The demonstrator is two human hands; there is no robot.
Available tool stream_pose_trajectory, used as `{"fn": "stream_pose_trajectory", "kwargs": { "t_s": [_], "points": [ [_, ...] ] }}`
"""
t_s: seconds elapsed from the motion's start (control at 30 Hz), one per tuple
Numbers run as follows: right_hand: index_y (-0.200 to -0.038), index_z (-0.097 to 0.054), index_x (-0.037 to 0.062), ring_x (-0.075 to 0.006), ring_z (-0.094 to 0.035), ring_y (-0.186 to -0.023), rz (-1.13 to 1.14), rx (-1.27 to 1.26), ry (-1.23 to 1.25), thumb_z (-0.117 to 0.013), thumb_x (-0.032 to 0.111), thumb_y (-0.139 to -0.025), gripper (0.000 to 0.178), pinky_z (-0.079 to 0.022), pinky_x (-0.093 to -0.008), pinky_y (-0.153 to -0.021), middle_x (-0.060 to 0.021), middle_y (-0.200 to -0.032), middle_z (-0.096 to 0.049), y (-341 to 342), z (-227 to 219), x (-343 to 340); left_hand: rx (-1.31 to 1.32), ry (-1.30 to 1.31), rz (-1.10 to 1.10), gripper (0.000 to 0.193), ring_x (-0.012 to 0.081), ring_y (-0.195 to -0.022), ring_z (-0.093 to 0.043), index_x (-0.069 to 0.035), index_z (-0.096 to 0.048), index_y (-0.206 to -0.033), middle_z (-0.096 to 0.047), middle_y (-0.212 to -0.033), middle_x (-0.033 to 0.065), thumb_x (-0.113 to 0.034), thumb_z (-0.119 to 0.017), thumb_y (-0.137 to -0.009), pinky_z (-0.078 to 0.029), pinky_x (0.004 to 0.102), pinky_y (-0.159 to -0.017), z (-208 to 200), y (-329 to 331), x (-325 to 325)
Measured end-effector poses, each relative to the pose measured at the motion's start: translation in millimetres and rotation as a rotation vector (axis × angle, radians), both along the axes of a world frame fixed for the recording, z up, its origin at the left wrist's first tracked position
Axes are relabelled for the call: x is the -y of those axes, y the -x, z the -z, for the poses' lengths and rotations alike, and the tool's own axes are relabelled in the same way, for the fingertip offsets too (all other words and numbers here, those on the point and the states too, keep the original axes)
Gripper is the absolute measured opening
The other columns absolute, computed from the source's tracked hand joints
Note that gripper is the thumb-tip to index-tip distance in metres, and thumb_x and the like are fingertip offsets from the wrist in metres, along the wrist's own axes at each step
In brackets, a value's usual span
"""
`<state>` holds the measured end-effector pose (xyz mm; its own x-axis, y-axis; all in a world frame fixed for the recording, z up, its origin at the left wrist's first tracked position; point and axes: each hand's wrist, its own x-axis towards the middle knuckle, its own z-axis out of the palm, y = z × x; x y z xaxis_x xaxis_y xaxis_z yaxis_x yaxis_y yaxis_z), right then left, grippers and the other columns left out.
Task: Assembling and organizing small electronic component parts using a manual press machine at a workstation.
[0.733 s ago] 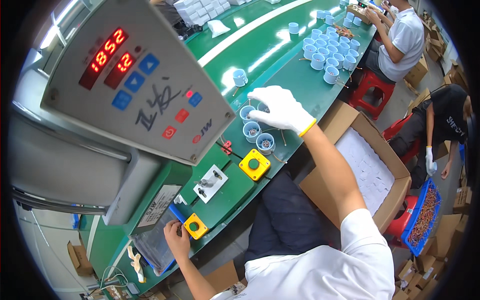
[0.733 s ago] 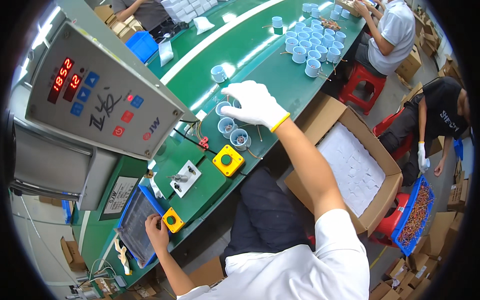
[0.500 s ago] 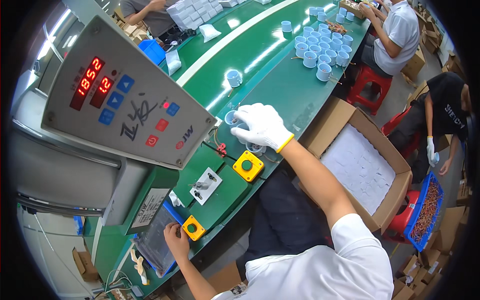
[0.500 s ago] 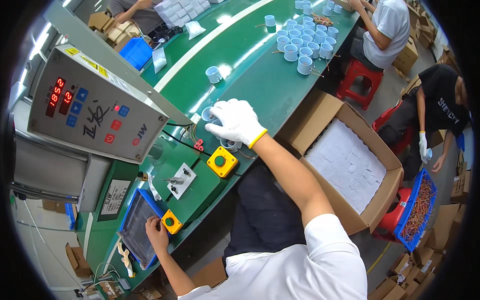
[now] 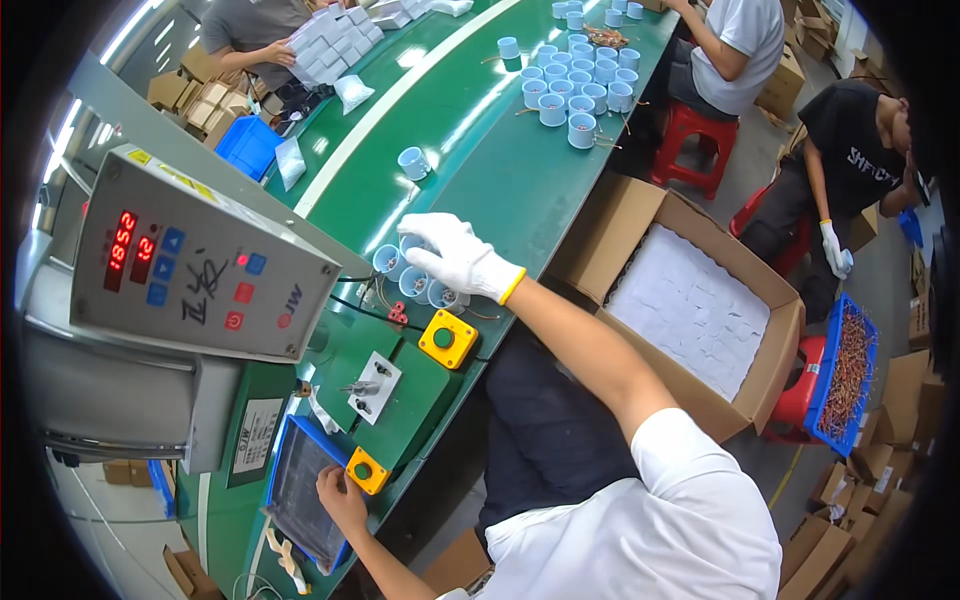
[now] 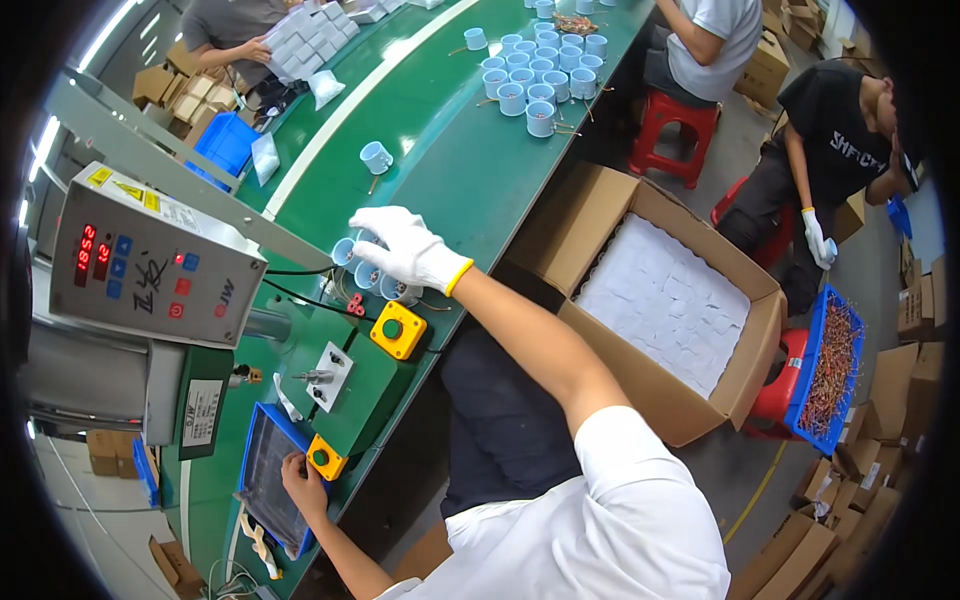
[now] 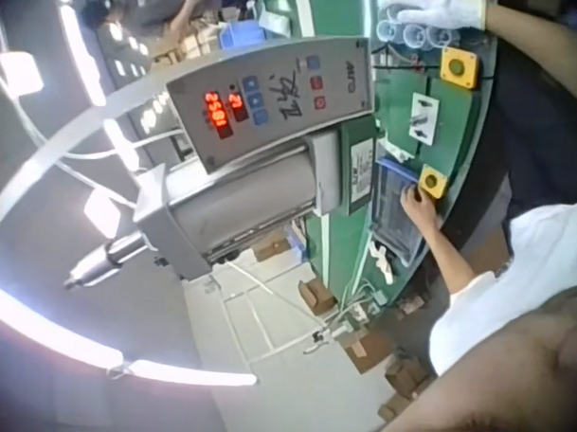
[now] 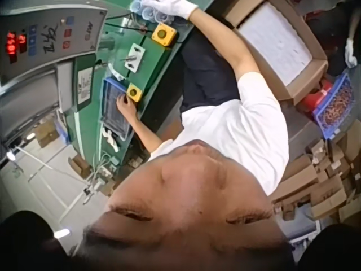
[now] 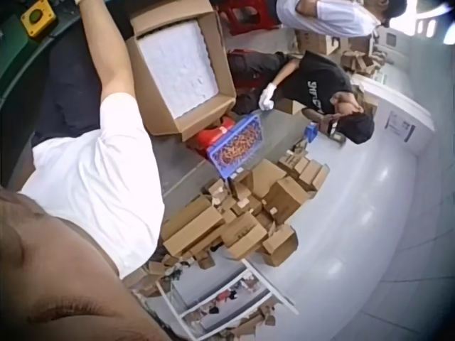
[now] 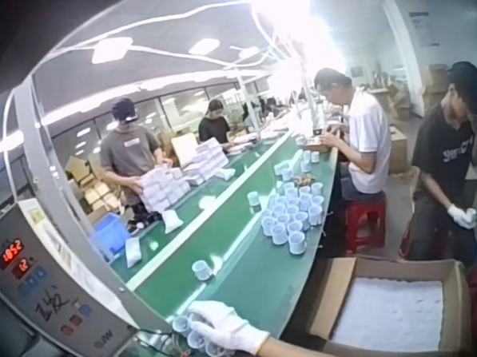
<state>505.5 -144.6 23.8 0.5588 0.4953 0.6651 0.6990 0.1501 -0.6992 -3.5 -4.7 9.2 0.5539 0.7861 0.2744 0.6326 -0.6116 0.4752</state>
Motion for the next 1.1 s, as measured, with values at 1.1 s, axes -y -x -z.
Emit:
{"fn": "stream_pose_trajectory", "kwargs": {
  "t_s": [1.1],
  "points": [
    [-0.136,-0.074,0.0148,-0.0405,-0.067,-0.123,0.153,0.380,1.129,-0.072,0.035,-0.092,0.048,-0.055,-0.0500,-0.107,-0.0176,-0.133,-0.068,-305,-44,143,-0.065,0.046,-0.097,0.012,0.0359,-0.101,-0.066,0.007,-0.066,-0.101,-0.069,-0.113,0.0169,0.001,-0.070,-0.091,-0.053,0.0415,-0.088,5,12,-6]
  ]
}}
